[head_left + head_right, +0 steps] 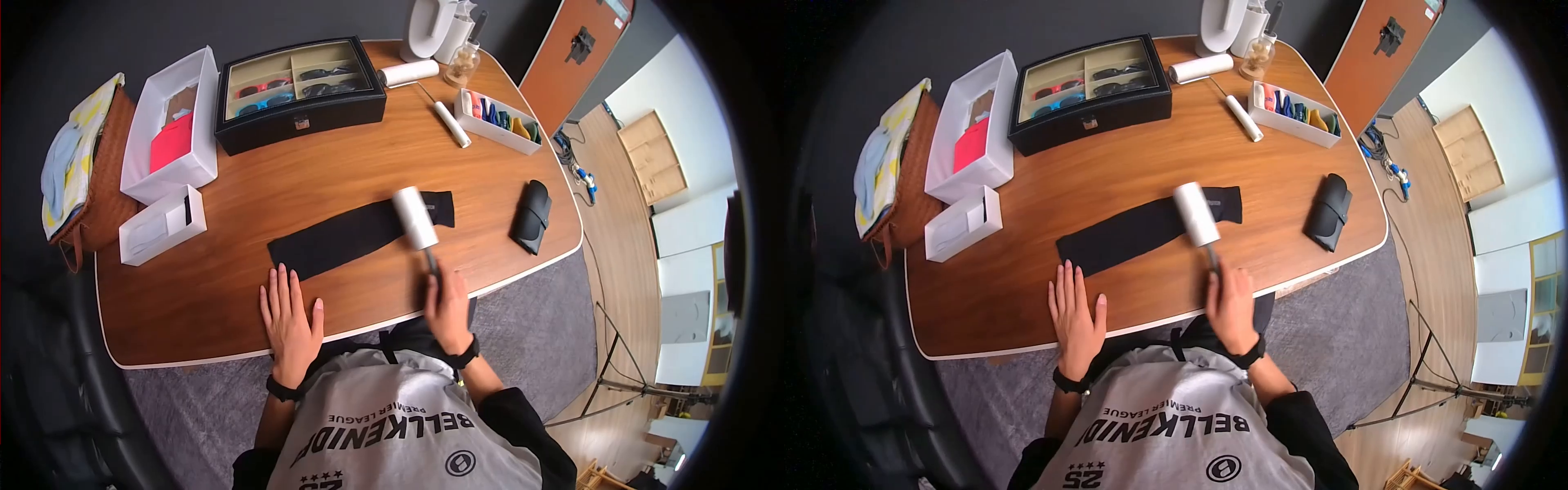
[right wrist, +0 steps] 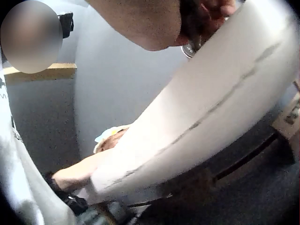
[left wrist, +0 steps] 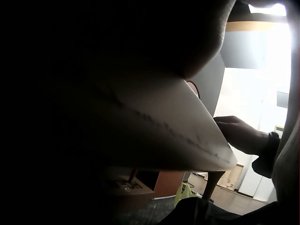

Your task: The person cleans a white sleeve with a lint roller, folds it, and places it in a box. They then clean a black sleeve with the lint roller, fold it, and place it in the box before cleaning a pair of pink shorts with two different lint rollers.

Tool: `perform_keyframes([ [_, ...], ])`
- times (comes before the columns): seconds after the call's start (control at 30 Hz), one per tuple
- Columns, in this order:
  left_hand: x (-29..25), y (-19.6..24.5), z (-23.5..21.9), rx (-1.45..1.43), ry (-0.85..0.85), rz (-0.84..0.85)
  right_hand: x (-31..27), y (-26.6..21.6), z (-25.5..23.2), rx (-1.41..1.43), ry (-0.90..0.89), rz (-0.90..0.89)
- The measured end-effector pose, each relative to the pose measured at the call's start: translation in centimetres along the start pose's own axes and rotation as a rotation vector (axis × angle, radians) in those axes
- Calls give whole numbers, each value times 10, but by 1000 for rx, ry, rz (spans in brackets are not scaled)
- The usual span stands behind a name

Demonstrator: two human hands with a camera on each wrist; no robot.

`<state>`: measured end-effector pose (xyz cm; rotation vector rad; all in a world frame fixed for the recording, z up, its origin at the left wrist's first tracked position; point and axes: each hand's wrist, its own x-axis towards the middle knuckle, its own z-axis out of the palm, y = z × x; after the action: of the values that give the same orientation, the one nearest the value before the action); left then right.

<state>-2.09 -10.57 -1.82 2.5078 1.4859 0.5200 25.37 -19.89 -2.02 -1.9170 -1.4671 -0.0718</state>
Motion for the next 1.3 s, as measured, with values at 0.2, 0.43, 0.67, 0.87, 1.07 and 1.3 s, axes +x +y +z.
perform_keyframes([
  [0.2,1,1,-1,5,-8,1,-5,-50,33,144,-105,-99],
  [0.43,1,0,0,7,0,0,-3,-41,33,126,-133,-64],
  [0.67,2,2,-2,16,-6,-4,23,40,2,-120,89,74],
  [0.87,1,1,0,20,-2,5,35,77,-15,-230,188,125],
  [1.07,1,2,-1,24,-3,-1,6,21,5,-41,76,10],
  [1.3,1,0,1,36,4,10,5,6,9,2,1,-3],
])
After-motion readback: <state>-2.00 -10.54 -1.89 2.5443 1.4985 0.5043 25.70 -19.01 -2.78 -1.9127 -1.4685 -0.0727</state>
